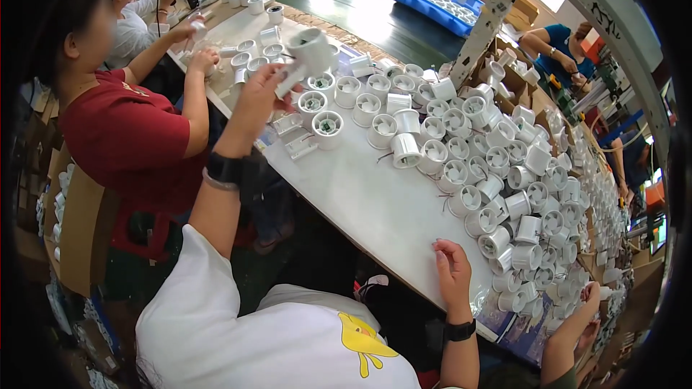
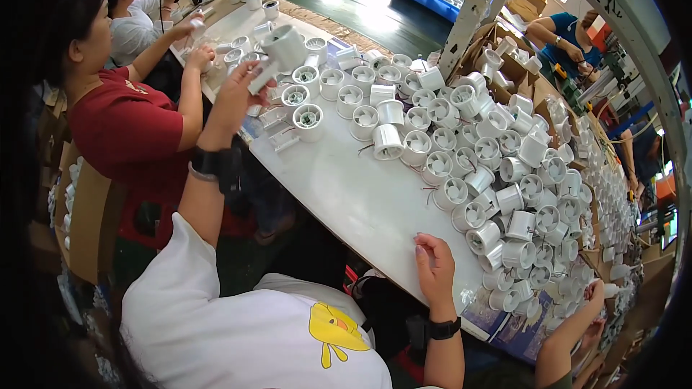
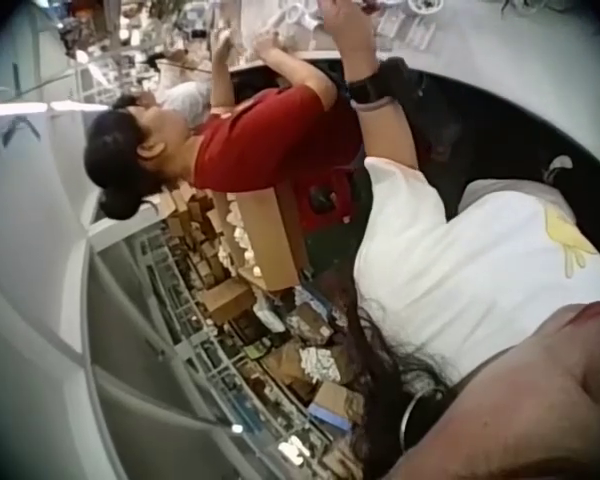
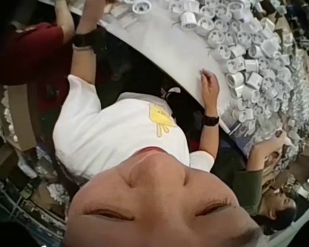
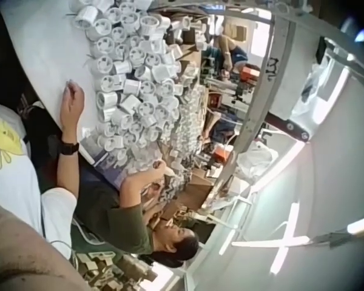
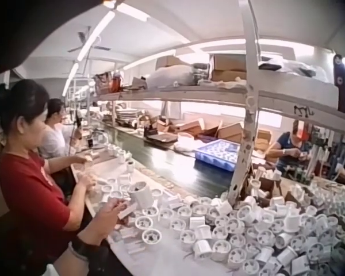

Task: The person assembles a fan by hand, picking up a white housing and a fan motor, threading the wires through the housing, and pressing the motor into place. They then pick up a second housing piece, fit it onto the first, and place the completed fan assembly onto the table.

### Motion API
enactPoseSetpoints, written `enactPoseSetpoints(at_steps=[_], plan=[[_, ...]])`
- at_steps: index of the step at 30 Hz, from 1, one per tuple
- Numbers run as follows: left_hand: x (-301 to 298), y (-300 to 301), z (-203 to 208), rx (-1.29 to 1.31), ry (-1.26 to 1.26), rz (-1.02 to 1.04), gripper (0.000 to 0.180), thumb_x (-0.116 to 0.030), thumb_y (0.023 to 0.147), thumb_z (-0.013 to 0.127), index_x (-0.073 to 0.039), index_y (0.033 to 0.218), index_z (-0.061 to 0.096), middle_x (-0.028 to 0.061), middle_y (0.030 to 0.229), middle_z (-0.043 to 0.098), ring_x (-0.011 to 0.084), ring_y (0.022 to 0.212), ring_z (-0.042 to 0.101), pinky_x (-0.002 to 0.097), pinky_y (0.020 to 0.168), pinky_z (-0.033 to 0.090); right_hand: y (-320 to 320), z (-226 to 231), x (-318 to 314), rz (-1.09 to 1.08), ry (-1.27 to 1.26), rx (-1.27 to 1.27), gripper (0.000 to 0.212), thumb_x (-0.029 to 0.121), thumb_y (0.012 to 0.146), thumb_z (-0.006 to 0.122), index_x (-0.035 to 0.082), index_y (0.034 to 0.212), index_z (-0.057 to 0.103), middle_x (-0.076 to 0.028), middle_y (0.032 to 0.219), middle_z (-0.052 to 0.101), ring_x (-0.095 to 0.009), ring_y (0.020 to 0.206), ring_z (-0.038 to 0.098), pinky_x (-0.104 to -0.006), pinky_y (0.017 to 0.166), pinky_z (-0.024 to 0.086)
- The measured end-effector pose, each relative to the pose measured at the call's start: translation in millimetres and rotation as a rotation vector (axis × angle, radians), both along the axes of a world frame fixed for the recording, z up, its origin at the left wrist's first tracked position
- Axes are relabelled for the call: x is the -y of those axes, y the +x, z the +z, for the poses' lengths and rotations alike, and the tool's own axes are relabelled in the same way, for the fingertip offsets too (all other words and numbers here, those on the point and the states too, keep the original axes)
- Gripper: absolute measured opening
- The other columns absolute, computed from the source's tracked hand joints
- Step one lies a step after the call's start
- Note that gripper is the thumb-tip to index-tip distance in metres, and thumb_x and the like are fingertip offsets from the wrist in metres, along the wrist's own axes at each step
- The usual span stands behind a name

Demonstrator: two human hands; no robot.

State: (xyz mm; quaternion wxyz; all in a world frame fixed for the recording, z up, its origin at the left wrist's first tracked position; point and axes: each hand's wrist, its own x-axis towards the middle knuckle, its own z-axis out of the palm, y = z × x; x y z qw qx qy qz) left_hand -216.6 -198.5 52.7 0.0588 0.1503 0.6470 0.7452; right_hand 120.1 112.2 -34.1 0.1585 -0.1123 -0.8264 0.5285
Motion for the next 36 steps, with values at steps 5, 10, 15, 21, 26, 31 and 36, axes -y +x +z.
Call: enactPoseSetpoints(at_steps=[5, 10, 15, 21, 26, 31, 36], plan=[[28, -24, -31, -0.101, -0.193, 0.151, 0.024, -0.017, 0.102, 0.043, -0.004, 0.12, 0.051, 0.0075, 0.088, 0.064, 0.0095, 0.066, 0.057, 0.0246, 0.058, 0.05, -3, 2, 1, -0.012, 0.061, -0.01, 0.015, 0.003, 0.09, 0.058, 0.001, 0.105, 0.062, -0.009, 0.099, 0.063, -0.018, 0.091, 0.061, -0.0276, 0.082, 0.048], [34, 39, -60, -0.099, -0.046, -0.019, 0.023, -0.015, 0.101, 0.042, -0.004, 0.12, 0.051, 0.0069, 0.089, 0.063, 0.0101, 0.069, 0.059, 0.0237, 0.062, 0.05, -3, 2, 1, 0.018, 0.104, 0.016, 0.014, 0.005, 0.094, 0.054, 0.0, 0.106, 0.061, -0.007, 0.098, 0.063, -0.015, 0.093, 0.06, -0.0269, 0.086, 0.046], [5, 77, -69, -0.255, -0.245, -0.319, 0.023, -0.013, 0.099, 0.047, -0.003, 0.119, 0.051, 0.0073, 0.089, 0.064, 0.0135, 0.077, 0.063, 0.0266, 0.066, 0.05, -3, 3, 2, 0.016, 0.127, 0.014, 0.014, 0.004, 0.094, 0.055, 0.0, 0.106, 0.061, -0.007, 0.097, 0.063, -0.015, 0.092, 0.06, -0.0269, 0.085, 0.046], [-12, 81, -78, -0.507, -0.681, -0.156, 0.024, -0.015, 0.093, 0.055, -0.006, 0.116, 0.053, 0.0158, 0.089, 0.062, 0.0264, 0.079, 0.064, 0.0348, 0.071, 0.05, -2, -2, 2, -0.011, 0.115, -0.034, 0.013, 0.002, 0.089, 0.059, 0.001, 0.102, 0.063, -0.009, 0.095, 0.063, -0.018, 0.086, 0.061, -0.0272, 0.079, 0.048], [-14, 95, -54, -0.283, -0.946, -0.09, 0.037, -0.027, 0.09, 0.062, -0.006, 0.119, 0.051, 0.0168, 0.101, 0.061, 0.0319, 0.094, 0.061, 0.0398, 0.081, 0.048, 0, -4, 0, -0.016, 0.113, -0.032, 0.013, 0.002, 0.089, 0.06, 0.001, 0.102, 0.063, -0.009, 0.095, 0.063, -0.018, 0.086, 0.061, -0.0271, 0.078, 0.048], [-27, 103, -49, -0.917, -0.863, 0.331, 0.057, -0.036, 0.084, 0.069, -0.005, 0.126, 0.047, 0.0178, 0.12, 0.055, 0.0373, 0.113, 0.052, 0.0446, 0.095, 0.042, -1, 0, 1, 0.054, 0.13, 0.008, 0.014, 0.005, 0.094, 0.055, 0.0, 0.106, 0.06, -0.006, 0.1, 0.063, -0.014, 0.092, 0.06, -0.0257, 0.085, 0.046], [-38, 91, -56, -0.93, -0.852, 0.337, 0.07, -0.038, 0.079, 0.074, -0.003, 0.132, 0.043, 0.0179, 0.131, 0.048, 0.0404, 0.122, 0.043, 0.0478, 0.104, 0.035, -25, 20, 8, 0.082, 0.174, 0.032, 0.032, 0.003, 0.088, 0.062, 0.001, 0.119, 0.057, -0.008, 0.106, 0.063, -0.014, 0.091, 0.06, -0.0267, 0.082, 0.048]])
